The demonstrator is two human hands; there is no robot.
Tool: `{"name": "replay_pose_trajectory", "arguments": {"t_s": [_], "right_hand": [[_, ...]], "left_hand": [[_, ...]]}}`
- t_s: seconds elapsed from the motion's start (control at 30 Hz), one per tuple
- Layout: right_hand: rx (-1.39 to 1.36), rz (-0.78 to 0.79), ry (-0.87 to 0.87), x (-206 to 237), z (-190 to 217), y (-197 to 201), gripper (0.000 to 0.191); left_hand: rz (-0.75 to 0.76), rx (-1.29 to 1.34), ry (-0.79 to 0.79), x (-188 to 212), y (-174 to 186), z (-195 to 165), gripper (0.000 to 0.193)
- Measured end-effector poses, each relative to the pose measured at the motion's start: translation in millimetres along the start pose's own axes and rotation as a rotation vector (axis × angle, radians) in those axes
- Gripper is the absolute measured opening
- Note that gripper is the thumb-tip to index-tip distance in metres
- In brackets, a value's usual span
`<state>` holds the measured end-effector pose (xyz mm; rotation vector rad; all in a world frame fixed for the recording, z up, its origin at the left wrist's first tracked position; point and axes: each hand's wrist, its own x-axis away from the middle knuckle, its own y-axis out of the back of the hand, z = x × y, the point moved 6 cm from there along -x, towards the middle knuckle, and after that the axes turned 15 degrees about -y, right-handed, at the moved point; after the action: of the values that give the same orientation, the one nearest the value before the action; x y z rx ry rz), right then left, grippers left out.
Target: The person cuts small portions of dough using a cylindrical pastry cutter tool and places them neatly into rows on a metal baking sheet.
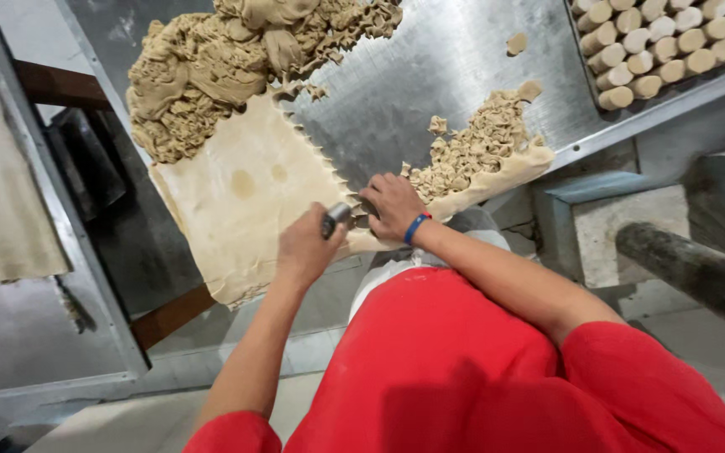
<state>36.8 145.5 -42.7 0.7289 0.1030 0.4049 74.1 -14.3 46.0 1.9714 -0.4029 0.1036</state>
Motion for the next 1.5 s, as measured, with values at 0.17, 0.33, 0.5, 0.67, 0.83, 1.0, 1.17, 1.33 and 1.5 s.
{"name": "replay_pose_trajectory", "arguments": {"t_s": [0.17,0.33,0.5,0.67,0.83,1.0,1.17,1.33,1.5], "right_hand": [[-0.031,0.003,0.014,5,-7,4,0.032],[-0.055,-0.047,0.038,6,-9,3,0.039],[0.130,0.048,-0.040,-3,-11,-21,0.023],[-0.114,0.056,-0.095,-6,-26,-16,0.022],[-0.339,0.035,-0.087,-4,-40,6,0.045],[-1.196,0.567,-0.427,-3,-39,14,0.042],[-1.834,0.720,-0.419,-13,-24,61,0.048],[-2.253,0.679,-0.539,-51,-62,95,0.036],[-1.746,0.495,-0.438,-111,-168,184,0.037]], "left_hand": [[0.126,-0.174,-0.196,-15,-11,-21,0.031],[0.237,-0.164,-0.242,-39,-35,-5,0.029],[0.220,-0.039,-0.139,-46,-58,-1,0.024],[-0.026,0.220,-0.523,-21,-56,-23,0.021],[-0.248,0.836,0.018,-18,-51,39,0.024],[-0.249,1.429,0.188,-30,-33,12,0.040],[-0.624,0.463,-0.579,-53,50,-109,0.049],[-0.681,0.295,-0.696,-114,83,-169,0.048],[-0.692,0.466,-0.317,-159,90,-150,0.051]]}}
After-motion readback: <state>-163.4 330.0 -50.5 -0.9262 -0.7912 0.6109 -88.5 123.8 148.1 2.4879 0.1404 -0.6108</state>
